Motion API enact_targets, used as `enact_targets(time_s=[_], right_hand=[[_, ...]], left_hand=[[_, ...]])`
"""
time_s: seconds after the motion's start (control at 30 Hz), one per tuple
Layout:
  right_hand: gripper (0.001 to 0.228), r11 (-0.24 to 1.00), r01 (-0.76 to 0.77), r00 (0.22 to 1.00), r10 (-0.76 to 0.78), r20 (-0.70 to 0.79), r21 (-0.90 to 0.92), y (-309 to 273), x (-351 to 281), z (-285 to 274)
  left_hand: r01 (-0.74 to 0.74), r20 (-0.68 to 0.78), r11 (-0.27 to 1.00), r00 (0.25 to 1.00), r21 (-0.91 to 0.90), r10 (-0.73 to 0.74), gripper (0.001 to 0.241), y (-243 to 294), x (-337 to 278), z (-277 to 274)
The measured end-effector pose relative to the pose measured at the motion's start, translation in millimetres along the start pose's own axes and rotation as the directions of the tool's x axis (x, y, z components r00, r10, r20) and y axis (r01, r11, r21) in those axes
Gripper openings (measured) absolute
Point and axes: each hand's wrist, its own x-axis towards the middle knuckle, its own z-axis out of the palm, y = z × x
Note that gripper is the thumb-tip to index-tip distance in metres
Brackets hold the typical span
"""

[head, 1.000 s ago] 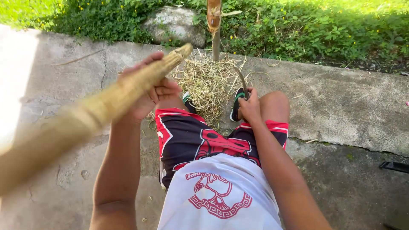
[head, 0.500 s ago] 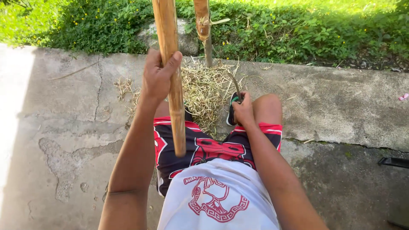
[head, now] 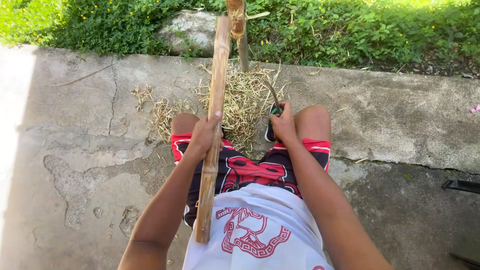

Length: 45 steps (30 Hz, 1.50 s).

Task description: The recorder is scraping and shaving the surface of a bamboo pole using a handheld sickle tool.

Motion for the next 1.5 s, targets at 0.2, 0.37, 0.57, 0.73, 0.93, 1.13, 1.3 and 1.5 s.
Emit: enact_targets(time_s=[0.2, 0.37, 0.57, 0.73, 0.93, 1.13, 1.3, 1.5], right_hand=[[0.041, 0.996, 0.052, 0.999, -0.052, 0.011, -0.074, 13, 6, 10], [0.043, 0.997, 0.022, 0.999, -0.02, 0.029, -0.071, 7, 0, 5], [0.039, 0.999, -0.003, 1.0, 0.003, 0.009, -0.051, 17, 10, 3], [0.029, 0.998, -0.002, 1.0, 0.001, 0.017, 0.06, -13, 32, -10], [0.02, 0.873, 0.139, 0.98, -0.188, 0.058, 0.468, -75, 47, -30], [0.01, 0.876, -0.061, 0.996, 0.019, 0.091, 0.479, -72, 72, -19], [0.015, 0.969, 0.074, 0.994, -0.09, 0.06, 0.234, -110, 89, -11], [0.025, 0.878, 0.478, 0.875, -0.473, 0.101, -0.033, -178, 120, 7]], left_hand=[[-0.003, -0.032, 1.0, 0.999, 0.011, 0.003, 0.046, -17, 31, 17], [0.013, -0.021, 1.0, 1.0, 0.028, -0.013, 0.053, -25, 57, 31], [0.005, -0.058, 0.999, 0.998, 0.038, -0.003, 0.053, -14, 74, 43], [-0.003, -0.063, 1.0, 0.998, -0.004, 0.003, 0.055, -25, 87, 56], [-0.16, -0.141, 0.962, 0.971, 0.22, 0.193, 0.064, -66, 128, 49], [-0.238, 0.054, 0.813, 0.967, 0.531, 0.248, 0.07, -25, 142, 15], [-0.403, -0.111, 0.792, 0.859, 0.458, 0.5, 0.05, 37, 173, -11], [-0.501, -0.244, 0.806, 0.778, 0.315, 0.578, 0.034, 127, 193, -10]])
